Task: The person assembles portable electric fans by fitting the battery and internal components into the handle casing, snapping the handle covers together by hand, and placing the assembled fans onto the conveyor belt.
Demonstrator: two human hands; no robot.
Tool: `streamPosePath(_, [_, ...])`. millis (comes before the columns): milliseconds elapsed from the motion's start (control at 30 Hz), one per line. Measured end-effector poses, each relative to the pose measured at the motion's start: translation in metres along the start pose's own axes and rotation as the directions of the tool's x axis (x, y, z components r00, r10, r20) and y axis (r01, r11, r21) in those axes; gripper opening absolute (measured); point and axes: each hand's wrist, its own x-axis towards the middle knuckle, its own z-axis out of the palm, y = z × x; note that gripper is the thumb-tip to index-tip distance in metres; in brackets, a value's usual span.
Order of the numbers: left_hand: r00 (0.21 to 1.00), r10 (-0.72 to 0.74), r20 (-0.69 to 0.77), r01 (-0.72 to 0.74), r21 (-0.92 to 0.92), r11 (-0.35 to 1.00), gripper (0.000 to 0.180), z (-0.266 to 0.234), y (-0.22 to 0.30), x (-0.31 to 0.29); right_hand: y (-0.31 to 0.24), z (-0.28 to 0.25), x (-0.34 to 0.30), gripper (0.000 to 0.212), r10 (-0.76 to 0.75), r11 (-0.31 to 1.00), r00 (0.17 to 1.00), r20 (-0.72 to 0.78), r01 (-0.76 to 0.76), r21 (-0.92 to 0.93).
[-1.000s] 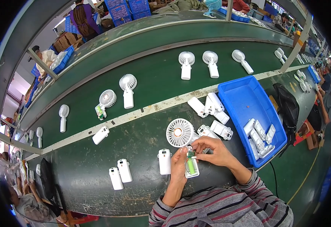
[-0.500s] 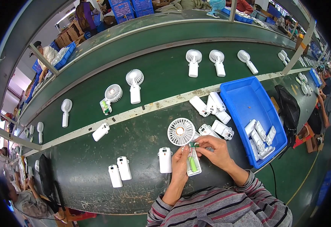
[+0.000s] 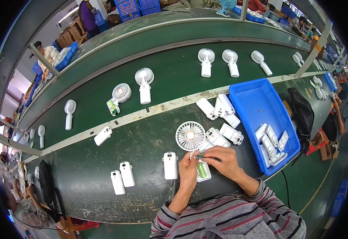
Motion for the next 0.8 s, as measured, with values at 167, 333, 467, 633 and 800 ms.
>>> streamPosePath(167, [1.0, -0.002, -0.001, 0.002, 0.001, 1.0, 0.014, -0.007, -0.01, 0.005, 0.009, 0.004, -0.009, 0.012, 0.104, 0.994, 0.995, -0.001, -0.103, 0.027])
streamPosePath(333, [0.987, 0.107, -0.118, -0.099, 0.068, 0.993, 0.014, -0.009, 0.003, 0.008, 0.022, 0.019, 0.0, 0.011, 0.104, 0.984, 0.995, 0.0, -0.102, 0.147])
streamPosePath(467, [0.969, 0.156, -0.192, -0.149, 0.048, 0.988, 0.013, -0.014, 0.01, 0.012, 0.032, 0.034, 0.008, 0.01, 0.024, 0.999, 0.998, 0.06, -0.027, 0.047])
streamPosePath(633, [0.959, 0.2, -0.201, -0.184, 0.096, 0.978, 0.014, -0.022, 0.006, 0.018, 0.044, 0.037, 0.016, 0.011, -0.073, 0.997, 0.994, 0.08, 0.074, -0.011])
streamPosePath(800, [0.961, 0.198, -0.196, -0.179, 0.106, 0.978, 0.015, -0.013, 0.015, 0.018, 0.043, 0.028, 0.027, 0.01, -0.207, 0.967, 0.974, 0.093, 0.218, -0.134])
